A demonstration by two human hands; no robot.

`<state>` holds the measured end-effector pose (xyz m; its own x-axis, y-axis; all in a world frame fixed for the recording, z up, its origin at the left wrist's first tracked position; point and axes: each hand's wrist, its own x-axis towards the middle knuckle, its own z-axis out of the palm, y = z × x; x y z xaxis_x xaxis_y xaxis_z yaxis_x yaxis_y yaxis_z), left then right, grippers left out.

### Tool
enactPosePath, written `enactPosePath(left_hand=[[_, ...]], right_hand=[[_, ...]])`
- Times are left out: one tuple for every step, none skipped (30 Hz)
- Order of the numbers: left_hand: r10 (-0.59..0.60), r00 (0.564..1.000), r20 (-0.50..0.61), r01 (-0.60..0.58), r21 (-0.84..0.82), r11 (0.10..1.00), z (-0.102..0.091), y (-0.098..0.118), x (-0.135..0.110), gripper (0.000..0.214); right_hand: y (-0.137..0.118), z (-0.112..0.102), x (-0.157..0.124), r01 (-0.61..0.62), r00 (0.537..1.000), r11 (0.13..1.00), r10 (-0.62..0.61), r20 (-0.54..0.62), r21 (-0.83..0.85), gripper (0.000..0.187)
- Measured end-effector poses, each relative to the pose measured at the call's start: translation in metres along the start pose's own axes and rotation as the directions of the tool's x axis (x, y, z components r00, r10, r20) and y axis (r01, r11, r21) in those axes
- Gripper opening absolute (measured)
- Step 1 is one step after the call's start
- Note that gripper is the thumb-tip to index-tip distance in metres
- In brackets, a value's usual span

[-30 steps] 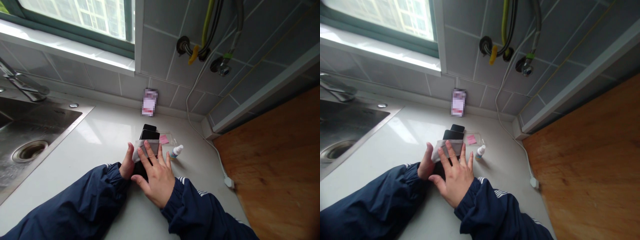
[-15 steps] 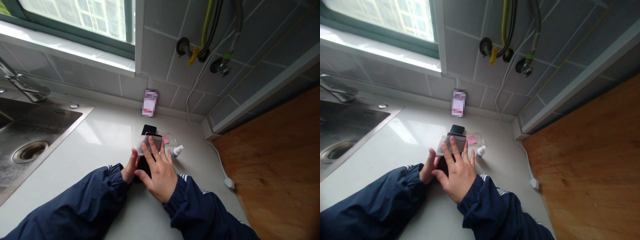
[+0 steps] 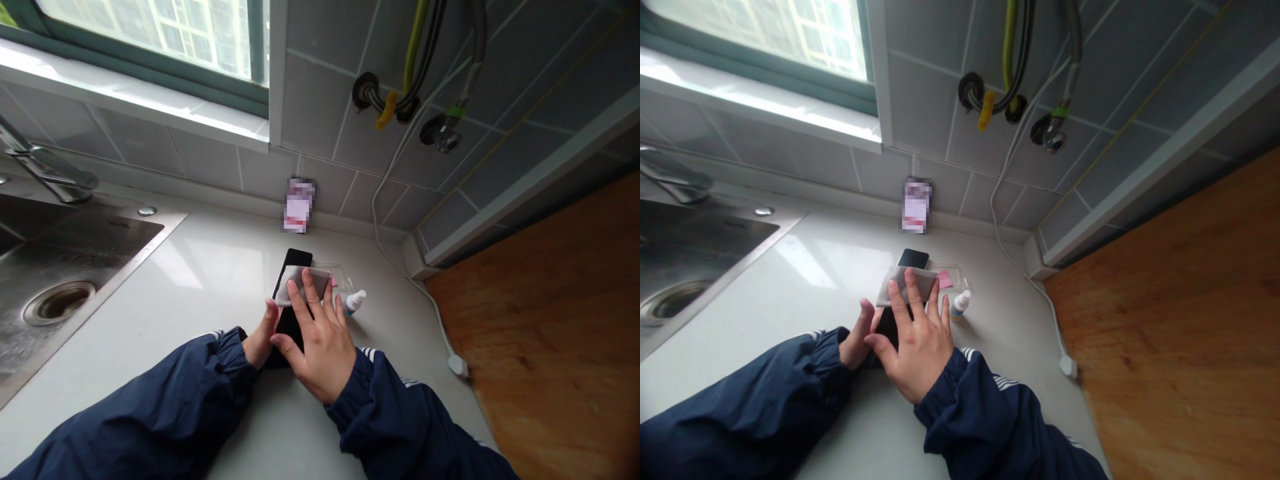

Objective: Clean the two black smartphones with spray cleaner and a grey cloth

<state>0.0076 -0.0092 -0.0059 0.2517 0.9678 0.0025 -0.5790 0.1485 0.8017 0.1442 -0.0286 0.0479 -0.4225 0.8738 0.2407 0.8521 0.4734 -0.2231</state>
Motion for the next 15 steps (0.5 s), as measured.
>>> enactPosePath(left_hand=[[-0.017, 1.000, -0.018, 0.017, -0.012, 1.000, 0.0002, 0.0003, 0.0005, 0.085], [-0.031, 0.999, -0.045, 0.030, -0.018, 0.999, 0.0004, 0.0008, 0.0011, 0.084], [-0.041, 0.997, -0.072, 0.040, -0.026, 0.999, 0.0006, 0.0014, 0.0018, 0.084], [-0.053, 0.995, -0.088, 0.050, -0.040, 0.998, 0.0010, 0.0022, 0.0026, 0.083], [-0.069, 0.994, -0.090, 0.064, -0.060, 0.996, 0.0017, 0.0032, 0.0035, 0.083], [-0.089, 0.993, -0.080, 0.083, -0.081, 0.993, 0.0027, 0.0043, 0.0043, 0.084], [-0.109, 0.992, -0.068, 0.102, -0.099, 0.990, 0.0038, 0.0055, 0.0051, 0.085], [-0.122, 0.991, -0.063, 0.115, -0.105, 0.988, 0.0050, 0.0067, 0.0057, 0.086], [-0.129, 0.990, -0.064, 0.122, -0.098, 0.988, 0.0061, 0.0078, 0.0062, 0.087], [-0.128, 0.989, -0.073, 0.122, -0.079, 0.989, 0.0070, 0.0086, 0.0063, 0.088], [-0.122, 0.989, -0.081, 0.118, -0.054, 0.992, 0.0075, 0.0091, 0.0063, 0.090], [-0.114, 0.990, -0.087, 0.112, -0.027, 0.993, 0.0076, 0.0091, 0.0060, 0.091], [-0.108, 0.990, -0.090, 0.108, 0.000, 0.994, 0.0071, 0.0086, 0.0057, 0.093], [-0.103, 0.991, -0.090, 0.106, 0.025, 0.994, 0.0061, 0.0076, 0.0054, 0.094], [-0.096, 0.991, -0.091, 0.101, 0.047, 0.994, 0.0045, 0.0062, 0.0051, 0.095]], right_hand=[[-0.0010, 0.0004, -0.0004, -0.002, 1.000, 1.000, 0.002, 0.008, -0.001, 0.082], [-0.0020, 0.0008, -0.0008, -0.003, 1.000, 1.000, 0.003, 0.018, -0.002, 0.082], [-0.0030, 0.0010, -0.0014, -0.004, 1.000, 1.000, 0.004, 0.027, -0.003, 0.082], [-0.0039, 0.0012, -0.0019, -0.004, 0.999, 1.000, 0.004, 0.037, -0.003, 0.081], [-0.0048, 0.0012, -0.0025, -0.002, 0.999, 1.000, 0.002, 0.049, -0.003, 0.081], [-0.0056, 0.0010, -0.0030, 0.000, 0.998, 1.000, 0.000, 0.063, -0.003, 0.082], [-0.0062, 0.0007, -0.0034, 0.001, 0.997, 1.000, -0.001, 0.075, -0.002, 0.082], [-0.0065, 0.0003, -0.0037, 0.001, 0.996, 1.000, 0.000, 0.087, -0.001, 0.083], [-0.0066, -0.0001, -0.0037, 0.000, 0.995, 1.000, 0.000, 0.098, -0.001, 0.083], [-0.0064, -0.0005, -0.0035, 0.000, 0.994, 1.000, 0.000, 0.105, -0.002, 0.083], [-0.0059, -0.0009, -0.0031, 0.000, 0.994, 1.000, 0.000, 0.109, -0.005, 0.083], [-0.0052, -0.0012, -0.0025, 0.000, 0.994, 1.000, 0.001, 0.110, -0.008, 0.082], [-0.0042, -0.0014, -0.0019, 0.002, 0.994, 1.000, 0.000, 0.108, -0.012, 0.082], [-0.0031, -0.0015, -0.0012, 0.002, 0.995, 1.000, -0.001, 0.103, -0.016, 0.082], [-0.0018, -0.0015, -0.0006, 0.002, 0.995, 1.000, 0.000, 0.095, -0.020, 0.082]])
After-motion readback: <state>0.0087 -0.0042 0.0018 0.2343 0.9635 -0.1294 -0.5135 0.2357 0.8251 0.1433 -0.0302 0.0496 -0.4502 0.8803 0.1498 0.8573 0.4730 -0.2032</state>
